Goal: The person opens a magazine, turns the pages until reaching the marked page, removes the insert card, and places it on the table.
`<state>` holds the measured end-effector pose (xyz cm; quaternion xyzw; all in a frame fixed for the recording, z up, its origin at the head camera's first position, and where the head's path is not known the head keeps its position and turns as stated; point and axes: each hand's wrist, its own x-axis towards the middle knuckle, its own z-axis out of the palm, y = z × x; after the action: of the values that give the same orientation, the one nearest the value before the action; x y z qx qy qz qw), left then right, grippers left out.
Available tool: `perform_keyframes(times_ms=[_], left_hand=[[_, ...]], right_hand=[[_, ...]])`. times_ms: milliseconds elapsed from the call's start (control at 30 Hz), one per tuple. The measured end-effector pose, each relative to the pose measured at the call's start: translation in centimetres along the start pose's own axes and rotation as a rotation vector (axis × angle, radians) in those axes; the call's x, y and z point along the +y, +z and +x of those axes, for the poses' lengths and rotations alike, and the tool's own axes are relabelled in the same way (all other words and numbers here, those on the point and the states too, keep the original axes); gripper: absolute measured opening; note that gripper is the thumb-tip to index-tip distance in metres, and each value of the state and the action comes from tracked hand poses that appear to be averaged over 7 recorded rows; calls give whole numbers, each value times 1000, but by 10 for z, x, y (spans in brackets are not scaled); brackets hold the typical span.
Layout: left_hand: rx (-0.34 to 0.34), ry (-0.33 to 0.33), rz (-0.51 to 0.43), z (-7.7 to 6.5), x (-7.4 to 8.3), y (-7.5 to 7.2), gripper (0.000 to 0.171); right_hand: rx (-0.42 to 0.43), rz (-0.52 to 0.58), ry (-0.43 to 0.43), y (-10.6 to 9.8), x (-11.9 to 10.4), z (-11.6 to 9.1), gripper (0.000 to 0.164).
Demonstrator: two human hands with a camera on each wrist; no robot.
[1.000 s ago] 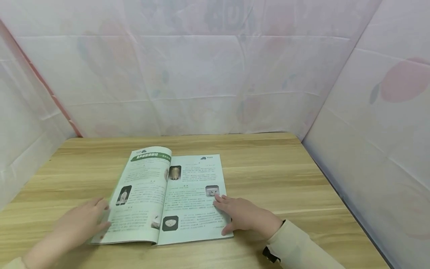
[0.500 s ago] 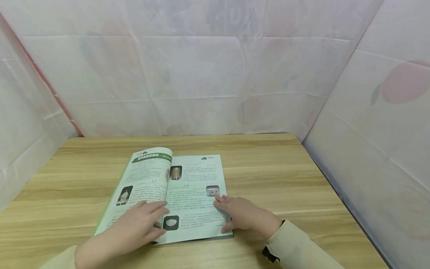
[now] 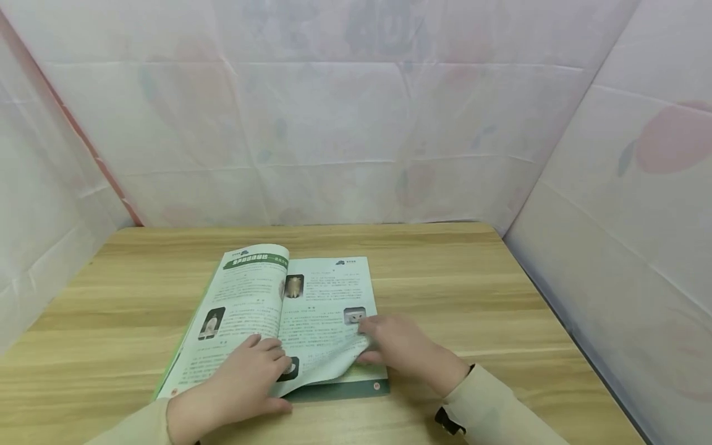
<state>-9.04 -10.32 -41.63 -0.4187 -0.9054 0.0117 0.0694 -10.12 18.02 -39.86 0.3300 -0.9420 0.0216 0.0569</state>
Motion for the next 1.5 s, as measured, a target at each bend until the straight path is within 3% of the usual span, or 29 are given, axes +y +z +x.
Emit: perform_keyframes(times_ms=[167,300,367,500,600,733,800,867,1033,1233,1300,1400,1500], left_hand=[[42,14,11,2,2,-1,34],[84,-4,-20,3,3,-1,20],[113,-18,-37,3,3,-1,17],[160,-60,-115,3,0,-1,14],[167,-128,-293,1,-8,-4,24],[147,-309,-721,-10,-29,-16,32],[159,-428,-886,-19,-44,-24,35],[215,-500,-981,-31,-58,-29,36],[261,-610,-1000,-66,-85,-33,37],[197,-716,-946,-103,-100,-28,38],[192,-725,-919,-111,-103,-26,36],[175,-685,-844,-120,-108,-23,33],[103,-631,-740,-123,-112,-16,22]], right_hand=[[95,28,46,-10,1,-2,76],[105,99,136,-14,2,-4,99],[47,161,160,-13,3,-7,103],[-209,213,138,-7,-1,-11,94],[-334,193,110,-2,-4,-10,86],[-337,178,115,1,-5,-8,83],[-340,184,115,1,-4,-7,84],[-344,191,111,0,-4,-7,84],[-351,204,111,-3,-5,-7,84],[-364,200,117,-6,-5,-7,83],[-370,196,123,-6,-5,-7,83],[-375,193,131,-7,-5,-7,83],[-377,197,136,-8,-6,-8,83]])
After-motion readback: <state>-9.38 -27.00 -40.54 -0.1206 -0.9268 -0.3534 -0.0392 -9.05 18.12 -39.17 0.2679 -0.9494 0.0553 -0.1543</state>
